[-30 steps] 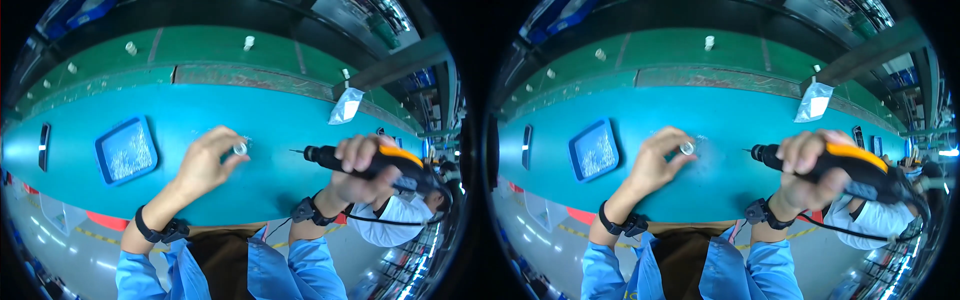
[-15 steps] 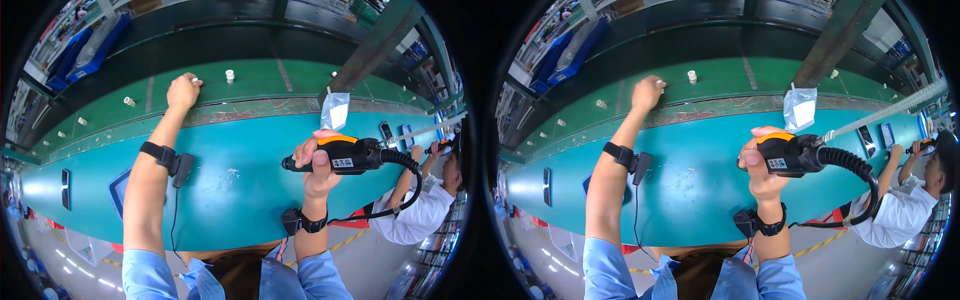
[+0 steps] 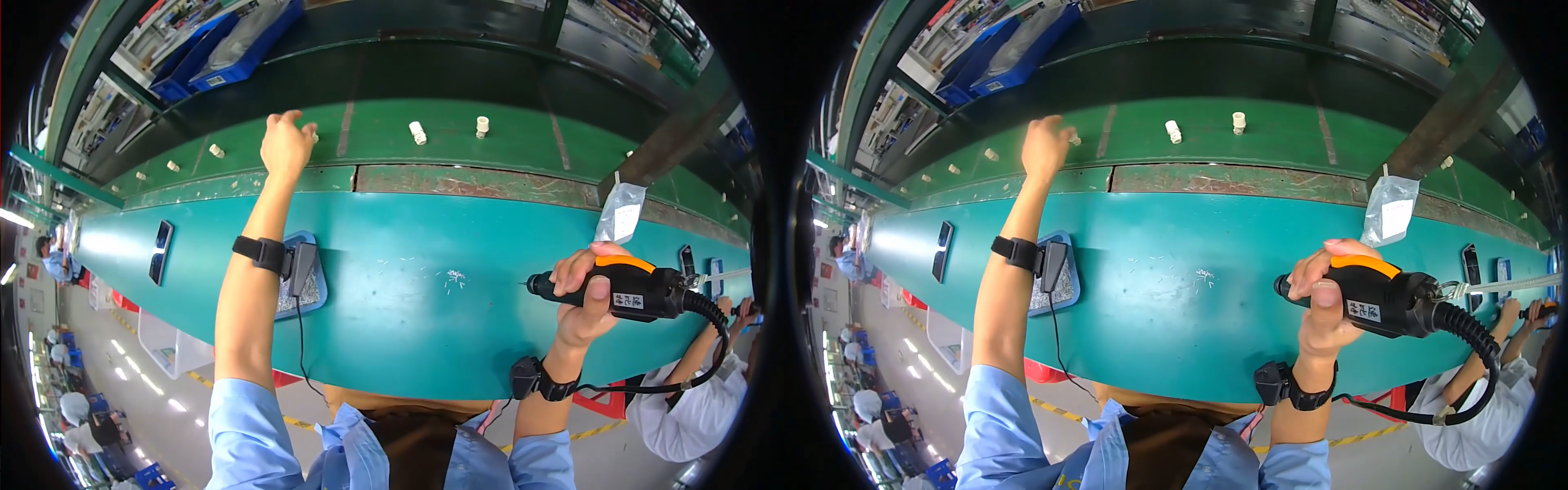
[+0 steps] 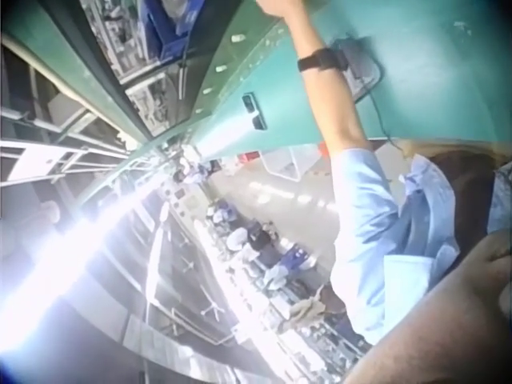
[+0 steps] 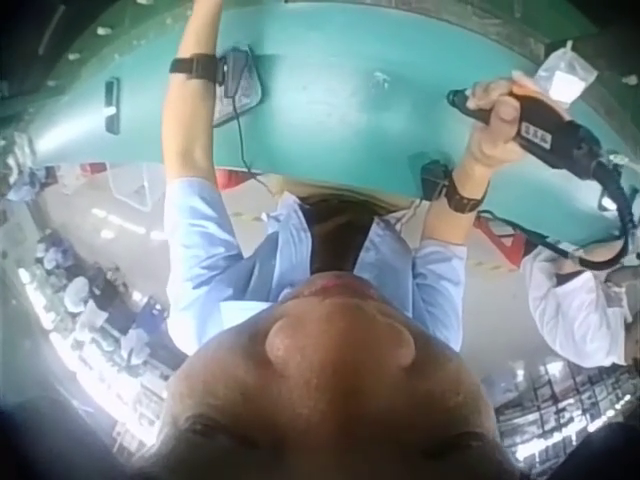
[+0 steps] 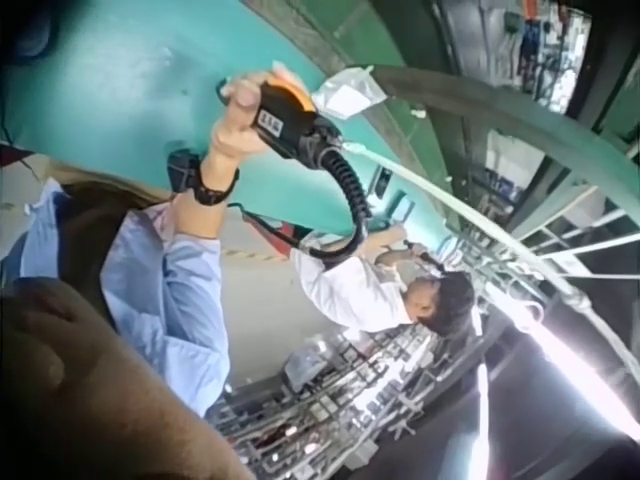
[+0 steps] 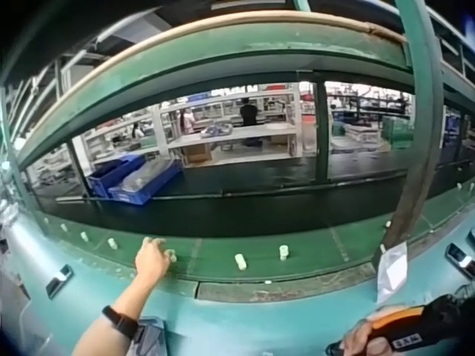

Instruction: Fasten small screws into electronic components using an electric screwdriver on an assembly line.

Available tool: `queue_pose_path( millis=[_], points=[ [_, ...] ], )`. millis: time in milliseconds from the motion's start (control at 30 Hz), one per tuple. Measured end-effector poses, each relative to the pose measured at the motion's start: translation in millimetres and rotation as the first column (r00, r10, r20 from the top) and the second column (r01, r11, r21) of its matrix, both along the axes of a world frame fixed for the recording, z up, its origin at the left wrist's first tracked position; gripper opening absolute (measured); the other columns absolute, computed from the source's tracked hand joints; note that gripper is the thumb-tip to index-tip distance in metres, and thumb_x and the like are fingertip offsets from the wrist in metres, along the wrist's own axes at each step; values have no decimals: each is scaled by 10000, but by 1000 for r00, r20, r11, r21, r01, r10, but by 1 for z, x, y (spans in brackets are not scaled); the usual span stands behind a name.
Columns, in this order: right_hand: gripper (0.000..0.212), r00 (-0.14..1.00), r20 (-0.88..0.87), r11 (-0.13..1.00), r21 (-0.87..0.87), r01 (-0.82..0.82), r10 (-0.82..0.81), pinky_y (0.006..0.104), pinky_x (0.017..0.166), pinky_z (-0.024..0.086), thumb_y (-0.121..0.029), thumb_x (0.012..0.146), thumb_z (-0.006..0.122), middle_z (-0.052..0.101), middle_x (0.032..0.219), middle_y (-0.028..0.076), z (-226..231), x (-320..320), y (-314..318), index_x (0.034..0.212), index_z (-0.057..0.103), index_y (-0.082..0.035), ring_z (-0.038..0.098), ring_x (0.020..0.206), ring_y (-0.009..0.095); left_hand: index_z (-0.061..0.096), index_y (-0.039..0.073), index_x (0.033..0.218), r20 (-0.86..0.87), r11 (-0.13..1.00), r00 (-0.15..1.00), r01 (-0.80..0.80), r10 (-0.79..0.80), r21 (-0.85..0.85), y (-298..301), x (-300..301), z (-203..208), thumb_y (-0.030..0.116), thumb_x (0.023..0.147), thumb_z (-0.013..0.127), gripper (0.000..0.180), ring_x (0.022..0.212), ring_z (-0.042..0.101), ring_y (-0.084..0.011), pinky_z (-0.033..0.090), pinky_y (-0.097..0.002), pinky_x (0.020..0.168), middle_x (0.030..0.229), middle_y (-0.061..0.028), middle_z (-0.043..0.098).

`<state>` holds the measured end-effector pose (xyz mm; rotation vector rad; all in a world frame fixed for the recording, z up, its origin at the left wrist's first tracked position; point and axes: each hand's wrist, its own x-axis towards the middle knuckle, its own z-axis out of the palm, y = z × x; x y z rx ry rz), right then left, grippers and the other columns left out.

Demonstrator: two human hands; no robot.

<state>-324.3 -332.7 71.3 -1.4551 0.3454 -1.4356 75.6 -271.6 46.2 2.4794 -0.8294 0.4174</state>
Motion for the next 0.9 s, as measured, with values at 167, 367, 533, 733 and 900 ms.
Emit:
queue_pose_path(
  millis=[167, 367, 533, 733, 900],
  points=[
    [450, 999, -19, 999, 27, -25, 26, 260, 494, 417, -364, 874, 602, 471, 640, 34, -4, 1, 0, 1093, 474, 7, 447, 501, 114, 681, 70, 1045, 108, 982, 977, 189, -186, -13, 1, 27, -40, 148, 805, 636, 257, 930, 629, -313, 500, -389, 819, 1036, -141, 646],
    [451, 1000, -19, 999, 36, -20, 21, 263, 491, 417, -366, 872, 604, 468, 640, 32, -6, 3, 0, 1093, 474, 5, 448, 502, 115, 678, 58, 1049, -317, 973, 931, 123, -181, -193, -15, 26, -51, 31, 791, 576, 279, 875, 658, -291, 503, -367, 834, 894, -148, 687],
    [447, 999, -12, 998, 51, -30, 30, 277, 510, 423, -360, 871, 610, 469, 642, 31, -4, 7, 1, 1092, 477, 5, 454, 510, 119, 675, 38, 1027, -289, 982, 944, 123, -161, -144, -19, 17, -42, -3, 786, 527, 285, 816, 673, -275, 510, -357, 814, 815, -144, 692],
    [420, 1000, -17, 999, 45, -2, 3, 291, 529, 429, -325, 876, 615, 479, 647, 35, -8, 8, 2, 1092, 480, 8, 461, 514, 126, 669, 36, 1013, -209, 894, 871, 419, -445, -157, -4, -63, 18, 65, 790, 571, 246, 639, 654, -193, 512, -314, 643, 713, -119, 669],
    [398, 997, 43, 995, 79, -64, 60, 289, 533, 433, -293, 878, 614, 485, 650, 39, -10, 12, 3, 1097, 484, 12, 467, 519, 130, 653, 37, 982, -144, 576, 561, 813, -815, -88, 66, -186, 14, -20, 755, 595, 241, 757, 655, -295, 533, -365, 668, 876, -148, 651]
  ],
)
